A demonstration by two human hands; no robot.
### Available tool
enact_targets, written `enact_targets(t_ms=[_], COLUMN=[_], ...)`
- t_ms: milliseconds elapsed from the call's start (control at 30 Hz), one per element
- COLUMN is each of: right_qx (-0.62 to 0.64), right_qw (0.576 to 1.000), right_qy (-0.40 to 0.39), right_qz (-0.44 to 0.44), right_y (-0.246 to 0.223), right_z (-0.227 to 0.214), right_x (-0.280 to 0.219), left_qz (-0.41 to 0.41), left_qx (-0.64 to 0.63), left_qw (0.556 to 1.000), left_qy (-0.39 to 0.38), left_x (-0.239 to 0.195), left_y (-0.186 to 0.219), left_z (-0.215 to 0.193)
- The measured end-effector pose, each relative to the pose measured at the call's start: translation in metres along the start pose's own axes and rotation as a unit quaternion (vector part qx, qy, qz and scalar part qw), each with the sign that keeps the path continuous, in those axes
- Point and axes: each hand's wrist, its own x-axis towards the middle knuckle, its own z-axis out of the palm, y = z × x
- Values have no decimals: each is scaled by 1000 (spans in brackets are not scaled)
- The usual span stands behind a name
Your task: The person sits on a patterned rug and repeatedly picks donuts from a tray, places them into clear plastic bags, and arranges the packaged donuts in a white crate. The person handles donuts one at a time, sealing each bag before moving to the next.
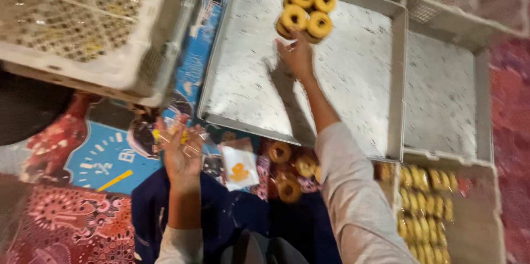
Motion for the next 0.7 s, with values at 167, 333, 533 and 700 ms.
enact_targets(t_ms=[167,333,533,700], right_qx=[-148,118,599,334], right_qw=[989,986,762,934], right_qy=[10,-1,-150,-127], right_qz=[19,117,197,10], right_y=[20,-27,-126,-213], right_z=[9,2,-29,-36], right_x=[90,29,-221,-285], left_qz=[2,-53,-93,-90], left_qx=[-68,-188,-298,-213], left_qw=[997,981,947,972], left_qy=[-24,-14,76,-31], left_x=[19,32,31,-14], left_y=[14,12,-1,-21], left_z=[3,-22,-8,23])
